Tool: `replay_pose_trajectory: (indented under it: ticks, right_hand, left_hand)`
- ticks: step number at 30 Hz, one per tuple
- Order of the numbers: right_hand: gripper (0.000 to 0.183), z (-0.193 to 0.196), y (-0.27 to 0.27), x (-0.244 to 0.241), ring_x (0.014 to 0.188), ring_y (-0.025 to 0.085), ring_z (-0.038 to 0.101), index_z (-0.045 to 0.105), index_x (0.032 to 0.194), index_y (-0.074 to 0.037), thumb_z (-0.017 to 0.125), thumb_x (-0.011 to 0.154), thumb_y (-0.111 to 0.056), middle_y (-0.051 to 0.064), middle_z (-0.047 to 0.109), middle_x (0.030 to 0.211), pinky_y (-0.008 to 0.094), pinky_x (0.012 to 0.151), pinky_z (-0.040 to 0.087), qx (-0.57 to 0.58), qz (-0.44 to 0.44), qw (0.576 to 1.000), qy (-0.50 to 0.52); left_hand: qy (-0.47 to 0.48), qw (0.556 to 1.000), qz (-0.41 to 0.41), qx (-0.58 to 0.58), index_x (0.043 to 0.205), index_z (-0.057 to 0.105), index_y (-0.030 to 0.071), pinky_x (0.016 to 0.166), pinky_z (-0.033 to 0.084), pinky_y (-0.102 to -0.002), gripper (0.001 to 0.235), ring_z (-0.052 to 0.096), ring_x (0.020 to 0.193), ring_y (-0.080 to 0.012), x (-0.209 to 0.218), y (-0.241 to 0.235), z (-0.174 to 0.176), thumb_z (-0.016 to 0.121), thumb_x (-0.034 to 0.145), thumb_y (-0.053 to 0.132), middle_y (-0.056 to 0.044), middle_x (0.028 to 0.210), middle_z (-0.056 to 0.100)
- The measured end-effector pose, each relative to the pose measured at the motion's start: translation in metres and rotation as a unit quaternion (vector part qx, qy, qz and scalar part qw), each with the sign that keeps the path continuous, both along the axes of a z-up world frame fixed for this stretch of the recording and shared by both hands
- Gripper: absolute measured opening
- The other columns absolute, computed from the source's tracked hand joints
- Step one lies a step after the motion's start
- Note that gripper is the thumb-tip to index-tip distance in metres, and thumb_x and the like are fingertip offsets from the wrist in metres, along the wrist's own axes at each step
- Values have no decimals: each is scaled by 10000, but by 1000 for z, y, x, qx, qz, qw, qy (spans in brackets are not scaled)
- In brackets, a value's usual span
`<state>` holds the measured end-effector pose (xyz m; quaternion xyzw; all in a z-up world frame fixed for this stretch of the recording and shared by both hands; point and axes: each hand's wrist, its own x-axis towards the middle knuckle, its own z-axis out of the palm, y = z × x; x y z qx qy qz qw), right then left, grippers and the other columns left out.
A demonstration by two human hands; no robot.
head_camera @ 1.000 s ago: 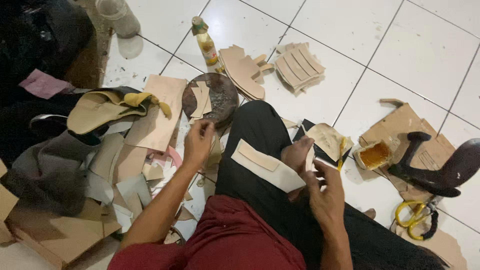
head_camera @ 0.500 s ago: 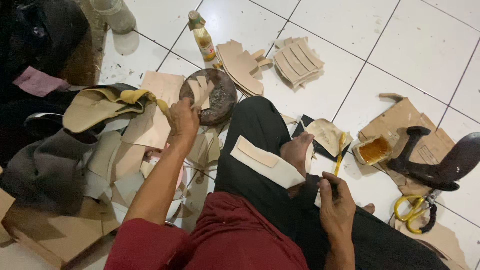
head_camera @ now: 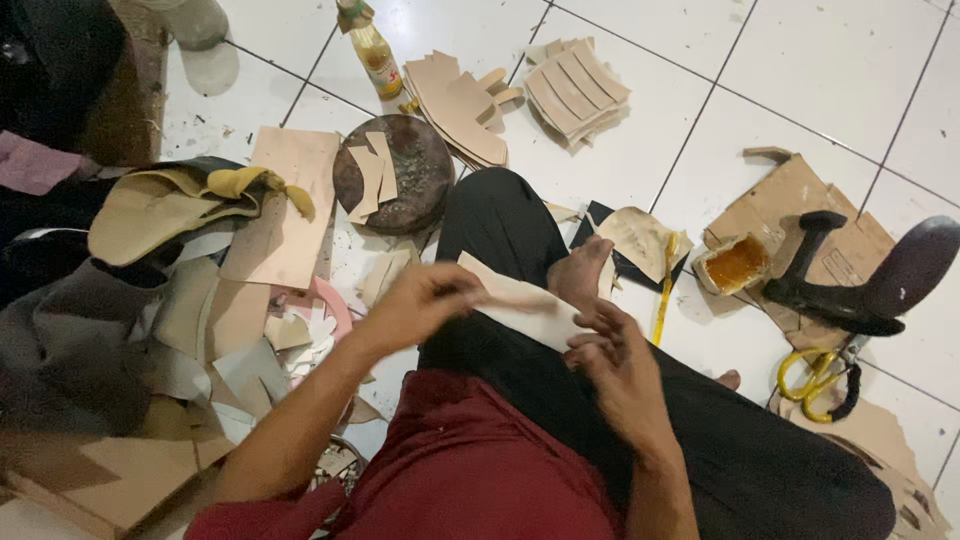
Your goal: The person sits on the floor and uses yellow-handled scissors to cut a stack of beige material into smaller, uniform pieces. They trim the edges of the material and separate the cut pieces, placing them on the floor.
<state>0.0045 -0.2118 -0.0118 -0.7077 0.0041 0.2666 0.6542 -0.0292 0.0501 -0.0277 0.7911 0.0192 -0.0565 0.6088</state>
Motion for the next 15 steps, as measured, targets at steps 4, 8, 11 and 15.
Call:
replay_pose_trajectory:
  ticks: [4,8,11,15]
  right_hand:
    - [440,-6,2,-6,742,163,625,479,1242,-59,606,822,-81,120,622,818,254,692,512,-32,65,997,-2]
    - [188,-22,3,-4,636,196,653,660,973,-12,634,843,-144,144,646,724,309,565,535,-107,27,994,-8]
    - [214,-8,13,0,553,190,634,662,868,-52,592,871,-254,131,651,636,316,532,506,-174,25,984,9]
    - [296,-3,20,4,570,227,640,632,780,-64,569,881,-335,131,652,562,354,602,475,-260,37,965,13]
  left_hand:
    - [93,995,-38,0,883,687,118,683,448,-200,105,584,710,-65,-6,-31,0,672,809,192,18,775,677]
    - [101,994,22,25,932,695,50,628,496,-372,160,657,730,-282,-6,-45,2,670,788,116,-181,785,684]
    - [93,993,55,54,948,685,72,645,500,-362,178,661,761,-299,-6,-44,-6,682,783,138,-161,787,678]
    - [96,987,103,80,965,656,65,663,509,-366,156,652,793,-313,-5,-43,-12,628,816,102,-156,813,674]
